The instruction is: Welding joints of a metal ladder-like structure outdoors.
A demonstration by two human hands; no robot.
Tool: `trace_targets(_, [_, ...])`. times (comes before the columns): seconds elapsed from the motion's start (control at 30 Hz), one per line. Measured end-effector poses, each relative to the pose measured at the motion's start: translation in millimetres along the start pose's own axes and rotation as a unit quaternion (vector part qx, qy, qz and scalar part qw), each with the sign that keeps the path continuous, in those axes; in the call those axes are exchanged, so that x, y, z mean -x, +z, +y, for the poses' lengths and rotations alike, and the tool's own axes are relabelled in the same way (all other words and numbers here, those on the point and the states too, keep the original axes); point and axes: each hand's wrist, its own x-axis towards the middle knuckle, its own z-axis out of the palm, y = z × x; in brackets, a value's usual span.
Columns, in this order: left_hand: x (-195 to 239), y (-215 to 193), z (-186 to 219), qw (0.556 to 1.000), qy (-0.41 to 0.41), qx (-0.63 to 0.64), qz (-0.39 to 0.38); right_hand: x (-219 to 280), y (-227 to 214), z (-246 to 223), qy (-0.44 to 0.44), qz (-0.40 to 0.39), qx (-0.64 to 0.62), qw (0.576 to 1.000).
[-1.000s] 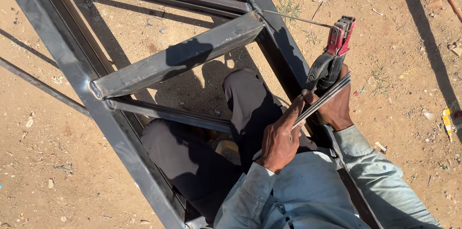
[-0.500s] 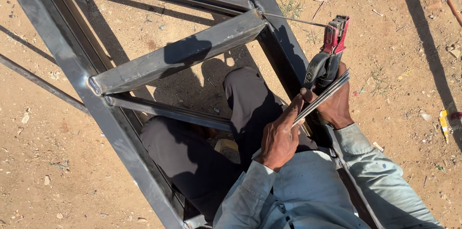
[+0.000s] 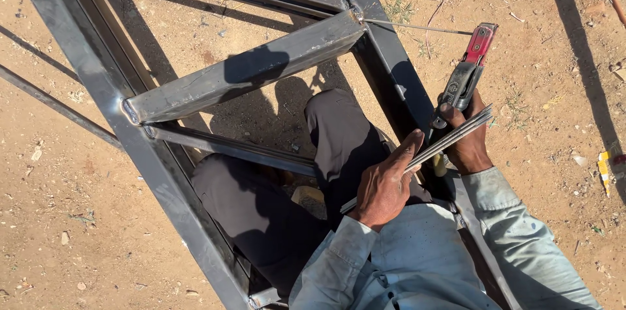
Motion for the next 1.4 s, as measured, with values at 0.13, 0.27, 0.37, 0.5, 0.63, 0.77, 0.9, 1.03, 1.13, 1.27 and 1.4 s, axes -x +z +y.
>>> trace_targets(0.13, [0,3,0,0.998,0.042,-0.029,0.023,-2,-5,-1,0.084,0.006,-0.147,0.986])
trace_targets(0.27, [0,1,6,0.999,0.019,-0.029,0.012,4,3,2,-0.002,-0.002,-0.022,1.0])
trace_targets(0.37, [7,-1,7,0.997,0.022,-0.048,0.052,6,12,-22,-0.122,-0.021,0.181,0.976])
trace_targets(0.5, [26,-9,-5,0.993,-0.017,-0.029,0.11,6,35,-65,-0.291,-0.053,0.407,0.864])
trace_targets(0.63, [44,-33,-6,0.981,-0.024,0.028,0.19,3,50,-69,-0.269,-0.093,0.367,0.886])
trace_targets(0.77, [45,-71,-38,0.925,-0.109,0.258,0.255,-20,83,-97,-0.319,-0.149,0.384,0.854])
trace_targets(0.9, [52,-90,-85,0.851,-0.056,0.383,0.355,-69,139,-123,-0.459,-0.291,0.48,0.688])
trace_targets(1.03, [65,-90,-79,0.777,-0.01,0.428,0.462,-107,224,-154,-0.565,-0.385,0.533,0.498])
trace_targets(1.13, [71,-96,-74,0.723,0.005,0.461,0.514,-124,294,-168,-0.624,-0.435,0.551,0.343])
trace_targets(1.27, [76,-108,-71,0.702,-0.032,0.473,0.532,-128,332,-171,-0.594,-0.419,0.61,0.316])
trace_targets(1.4, [77,-112,-67,0.7,0.053,0.472,0.533,-162,274,-151,-0.51,-0.341,0.667,0.423])
